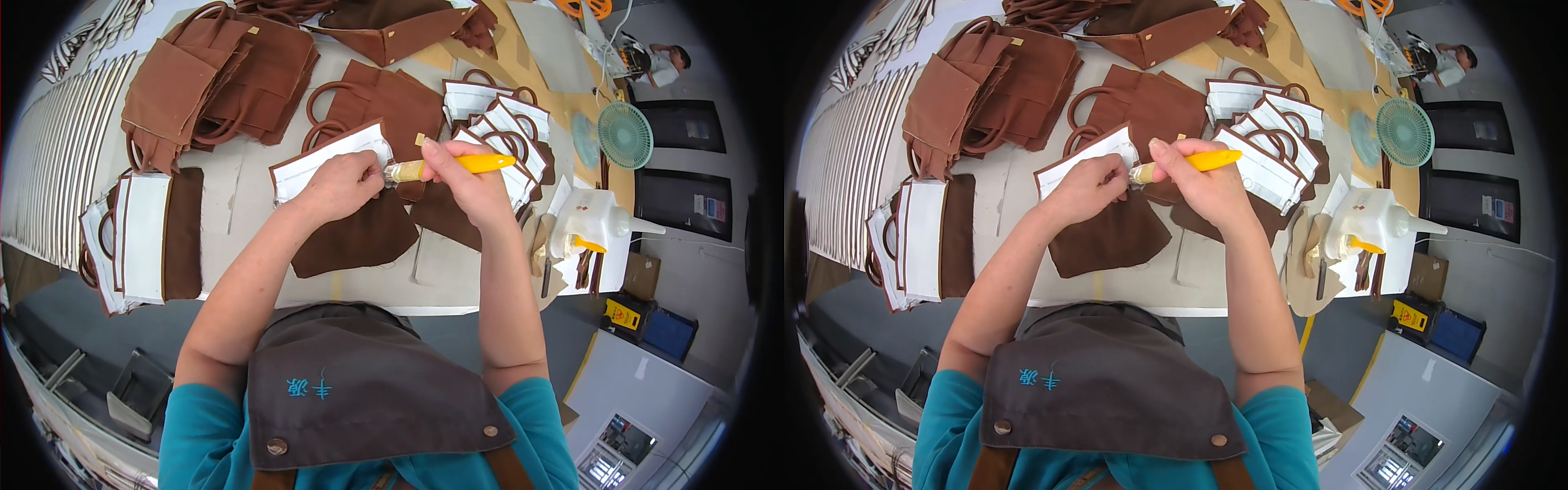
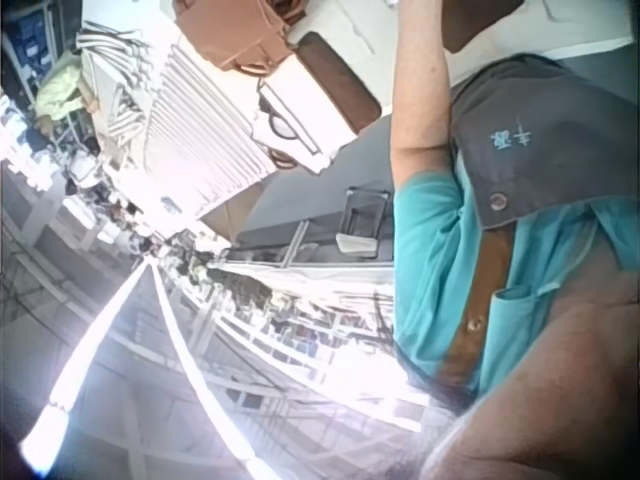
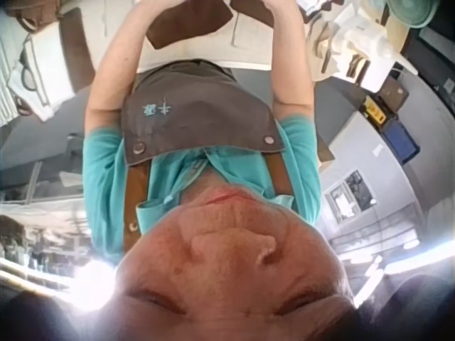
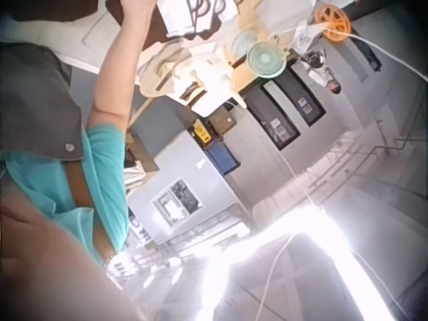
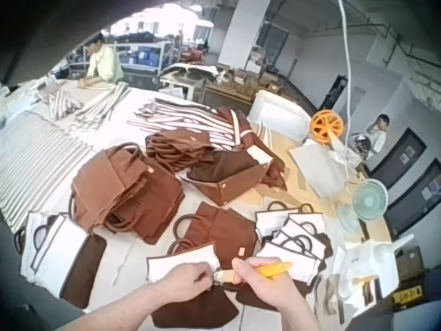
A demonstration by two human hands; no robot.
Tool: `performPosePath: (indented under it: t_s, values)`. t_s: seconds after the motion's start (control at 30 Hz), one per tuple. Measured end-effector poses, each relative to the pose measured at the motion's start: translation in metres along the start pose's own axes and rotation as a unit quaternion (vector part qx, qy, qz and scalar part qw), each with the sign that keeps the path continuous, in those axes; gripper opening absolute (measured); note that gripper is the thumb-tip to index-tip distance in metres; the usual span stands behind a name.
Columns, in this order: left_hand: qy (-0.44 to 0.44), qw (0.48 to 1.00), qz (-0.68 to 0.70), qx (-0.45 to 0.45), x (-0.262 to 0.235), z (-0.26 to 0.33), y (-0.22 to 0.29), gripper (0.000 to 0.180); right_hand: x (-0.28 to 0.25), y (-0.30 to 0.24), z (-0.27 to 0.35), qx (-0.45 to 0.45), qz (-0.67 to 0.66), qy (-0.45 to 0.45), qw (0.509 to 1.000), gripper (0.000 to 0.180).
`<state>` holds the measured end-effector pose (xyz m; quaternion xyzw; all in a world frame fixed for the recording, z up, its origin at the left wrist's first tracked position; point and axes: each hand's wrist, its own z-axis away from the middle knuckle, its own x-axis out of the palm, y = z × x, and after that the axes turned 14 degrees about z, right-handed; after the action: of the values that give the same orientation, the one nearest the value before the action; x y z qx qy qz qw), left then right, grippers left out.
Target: The person assembles brown tote bags by applying glue to the white interior lining and pressing it against the brown exterior fabric. They handle the bags one at a time, using a yellow glue applicator to secure the lining, and then place the finished units into a stack.
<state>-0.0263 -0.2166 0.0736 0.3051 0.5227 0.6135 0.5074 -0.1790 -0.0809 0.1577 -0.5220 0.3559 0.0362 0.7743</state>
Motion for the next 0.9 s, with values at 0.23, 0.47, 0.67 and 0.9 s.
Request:
performPosePath:
  t_s: [0.23,0.47,0.67,0.9]
  values:
    - [0.002,1.0,-0.018,0.02,0.002,-0.003,-0.004,0.024,-0.007,-0.007,-0.015,-0.028,0.116,-0.096,0.988,0.04]
    - [0.006,0.999,-0.051,-0.005,0.008,-0.004,0.001,0.028,0.001,-0.014,-0.028,-0.051,0.151,-0.143,0.977,0.035]
    - [0.031,0.998,-0.047,0.009,0.007,-0.009,-0.003,0.026,0.01,-0.007,-0.012,-0.194,0.225,0.016,0.955,0.025]
    - [0.053,0.999,0.002,-0.01,0.006,-0.009,-0.003,0.021,-0.012,-0.016,0.008,-0.151,0.096,0.1,0.979,0.028]
